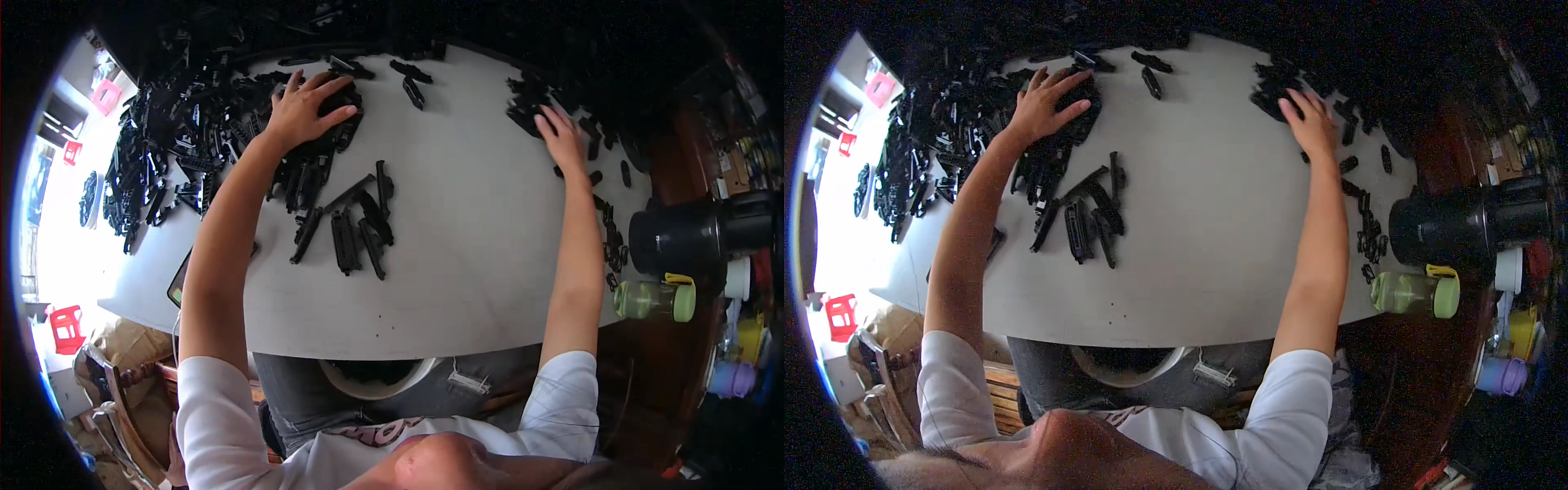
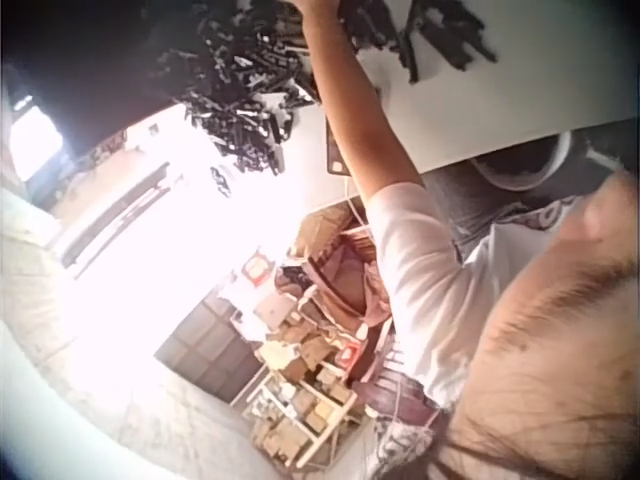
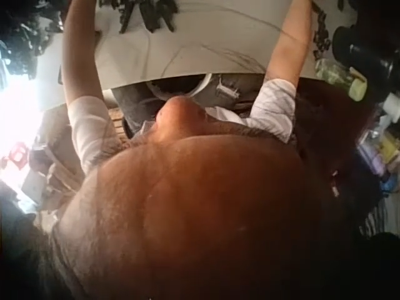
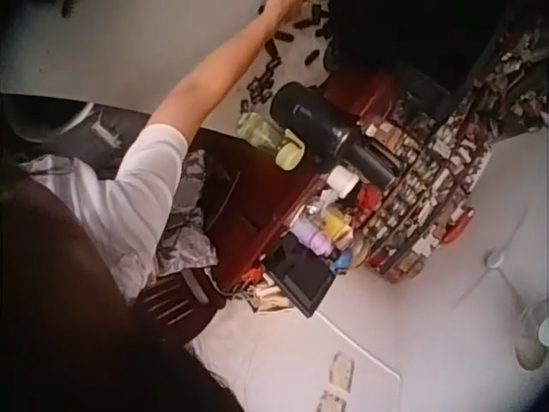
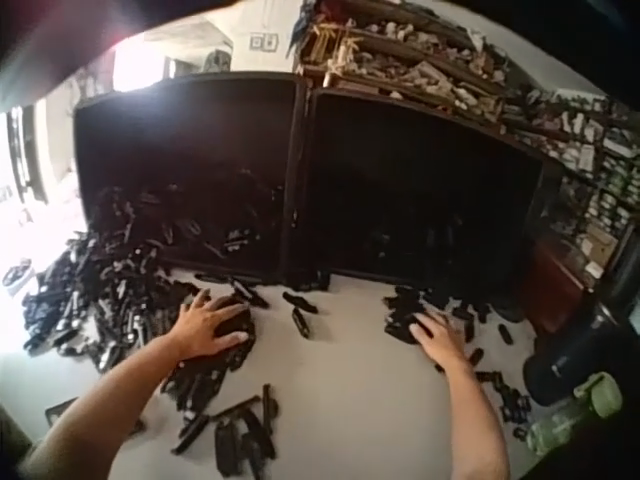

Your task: Manually assembling small black plastic components at a workbench.

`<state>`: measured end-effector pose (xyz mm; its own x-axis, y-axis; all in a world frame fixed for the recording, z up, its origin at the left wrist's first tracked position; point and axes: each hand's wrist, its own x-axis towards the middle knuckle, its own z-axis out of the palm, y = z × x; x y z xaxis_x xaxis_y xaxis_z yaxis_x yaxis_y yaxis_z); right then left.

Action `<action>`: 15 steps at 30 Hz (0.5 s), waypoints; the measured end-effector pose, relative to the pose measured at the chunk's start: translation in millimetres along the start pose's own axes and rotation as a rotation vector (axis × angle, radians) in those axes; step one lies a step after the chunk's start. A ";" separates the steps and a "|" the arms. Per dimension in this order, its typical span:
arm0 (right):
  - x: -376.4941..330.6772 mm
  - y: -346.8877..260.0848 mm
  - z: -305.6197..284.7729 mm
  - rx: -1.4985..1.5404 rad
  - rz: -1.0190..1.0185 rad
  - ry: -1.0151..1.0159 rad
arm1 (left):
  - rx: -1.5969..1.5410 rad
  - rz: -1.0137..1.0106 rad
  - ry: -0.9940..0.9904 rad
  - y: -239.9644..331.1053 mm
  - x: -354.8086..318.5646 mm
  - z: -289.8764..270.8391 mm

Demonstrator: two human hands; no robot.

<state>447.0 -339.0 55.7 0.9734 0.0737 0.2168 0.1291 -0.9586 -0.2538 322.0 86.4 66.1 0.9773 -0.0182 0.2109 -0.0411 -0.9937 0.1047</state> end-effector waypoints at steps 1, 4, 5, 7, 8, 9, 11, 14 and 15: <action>-2.3 -5.1 -1.1 -0.001 -0.124 -0.016 | -0.008 0.009 -0.004 5.8 0.3 -1.5; -20.7 -22.4 11.6 0.053 -0.265 0.008 | 0.015 0.105 -0.029 20.9 -1.5 -2.2; -30.7 -32.6 14.9 0.030 -0.266 0.007 | 0.010 0.110 -0.024 25.8 -4.4 -2.8; -57.7 -55.3 10.3 0.000 -0.277 0.016 | -0.020 0.177 -0.043 39.6 -15.5 -7.6; -70.3 -63.8 7.9 0.001 -0.279 0.011 | -0.028 0.193 -0.035 46.7 -20.7 -9.5; -83.8 -71.1 5.8 0.003 -0.280 0.007 | -0.054 0.219 -0.024 50.5 -25.0 -6.7; -112.1 -88.8 6.1 0.047 -0.308 0.023 | -0.065 0.248 -0.024 56.2 -38.8 -7.7; -153.4 -107.9 -0.5 0.036 -0.260 0.024 | -0.066 0.278 -0.018 69.6 -53.0 -11.0; -165.0 -115.3 -1.1 0.043 -0.243 0.019 | -0.065 0.286 -0.030 71.8 -59.6 -12.5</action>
<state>271.3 -240.9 50.3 0.9089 0.2954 0.2942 0.3677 -0.9007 -0.2314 258.2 17.5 73.2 0.9297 -0.3013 0.2118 -0.3286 -0.9383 0.1076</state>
